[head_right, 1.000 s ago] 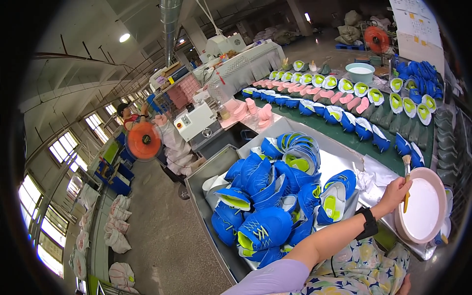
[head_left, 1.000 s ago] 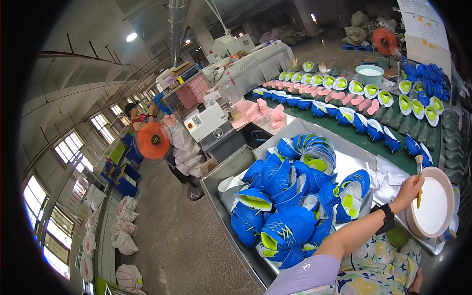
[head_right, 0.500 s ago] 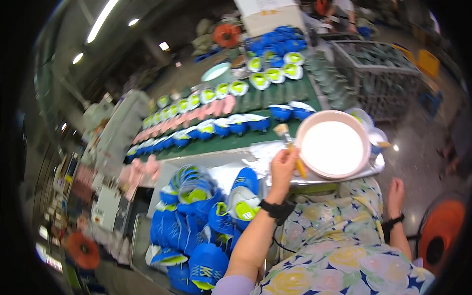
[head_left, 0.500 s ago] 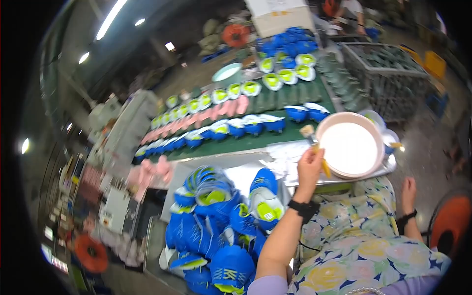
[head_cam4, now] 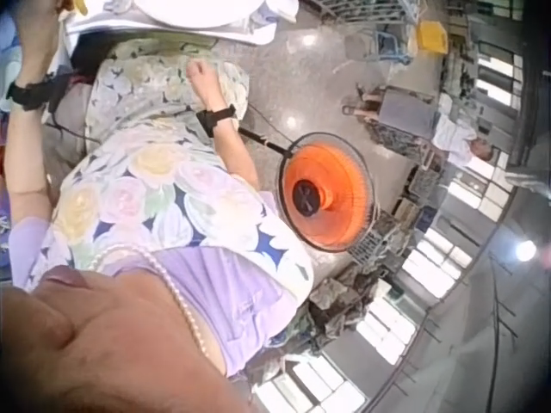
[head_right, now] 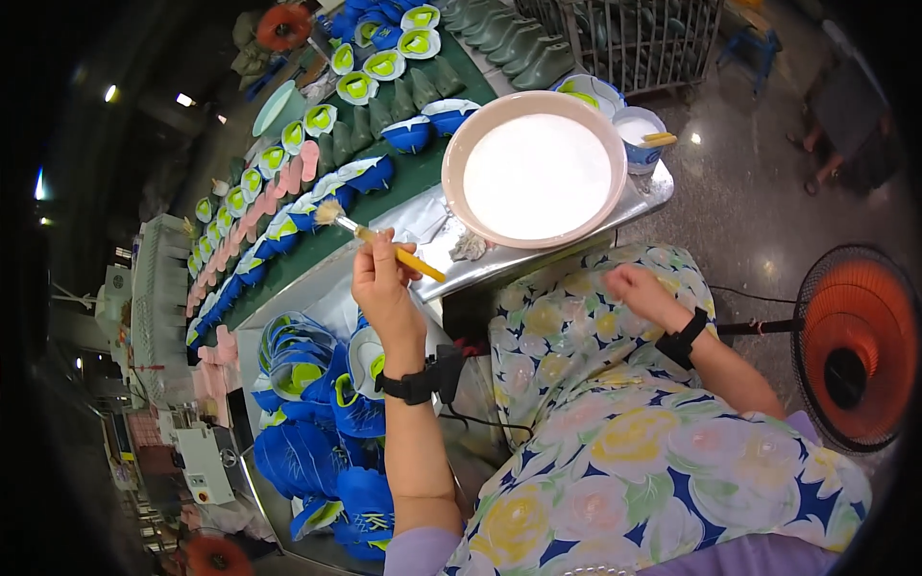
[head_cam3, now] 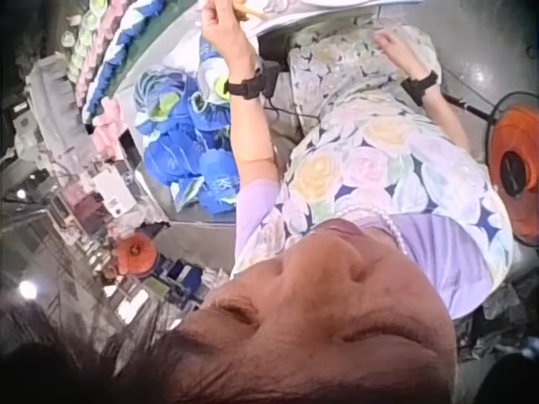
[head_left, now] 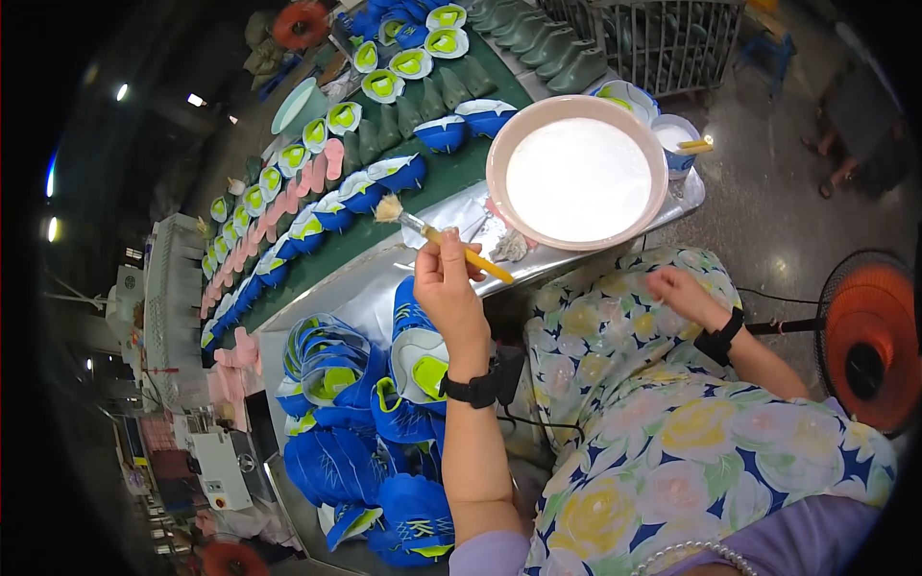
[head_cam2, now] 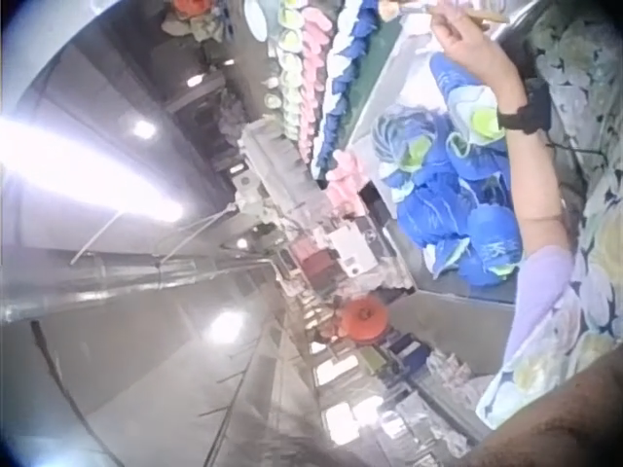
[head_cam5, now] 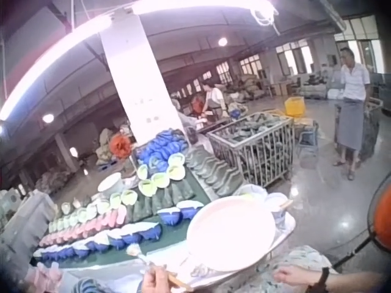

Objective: Applying glue to shoe components with a brush at an assembly station.

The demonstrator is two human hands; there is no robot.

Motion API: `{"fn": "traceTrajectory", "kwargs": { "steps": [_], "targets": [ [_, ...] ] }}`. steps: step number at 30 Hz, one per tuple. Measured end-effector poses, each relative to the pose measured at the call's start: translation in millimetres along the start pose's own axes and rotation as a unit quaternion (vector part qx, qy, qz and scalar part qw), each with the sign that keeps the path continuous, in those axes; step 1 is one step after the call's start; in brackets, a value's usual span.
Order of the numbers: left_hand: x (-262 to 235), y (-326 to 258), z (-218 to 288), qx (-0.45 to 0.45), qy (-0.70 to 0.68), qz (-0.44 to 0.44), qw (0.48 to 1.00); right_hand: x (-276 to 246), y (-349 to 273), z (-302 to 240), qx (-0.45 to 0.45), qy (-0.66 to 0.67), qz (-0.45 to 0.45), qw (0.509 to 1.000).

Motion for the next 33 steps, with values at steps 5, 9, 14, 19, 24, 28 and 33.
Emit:
{"fn": "traceTrajectory", "kwargs": {
  "steps": [5, 9, 14, 19, 24, 28, 33],
  "targets": [
    [-4, -2, -9, -0.009, 0.013, -0.011, 1.0, 16, -33, 35, 0.029, -0.235, -0.077, 0.968],
    [-10, 0, -6, -0.031, -0.047, 0.044, 0.997, 12, -39, 45, 0.003, -0.235, -0.071, 0.969],
    [-19, -1, 5, -0.072, -0.14, 0.069, 0.985, 4, -21, 17, -0.006, -0.235, -0.068, 0.97],
    [-20, -6, 1, -0.131, -0.182, 0.02, 0.974, 16, -7, -32, -0.116, -0.228, -0.075, 0.964],
    [-14, -9, -1, -0.112, -0.145, 0.046, 0.982, 30, -6, -59, -0.127, -0.272, -0.109, 0.948],
    [-7, -9, -1, -0.114, -0.137, 0.054, 0.983, 25, -7, -20, -0.071, -0.232, -0.14, 0.96],
    [-13, -5, -8, -0.077, -0.113, 0.013, 0.991, 20, -13, 6, -0.079, -0.333, -0.112, 0.933]
  ]
}}
Point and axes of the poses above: each hand's wrist, its own y-axis towards the middle knuckle, its own x-axis out of the palm, z = x × y, the point moved 1 cm from there along y, towards the middle knuckle, and after that the axes turned 3 degrees about x, right-handed, at the moved point
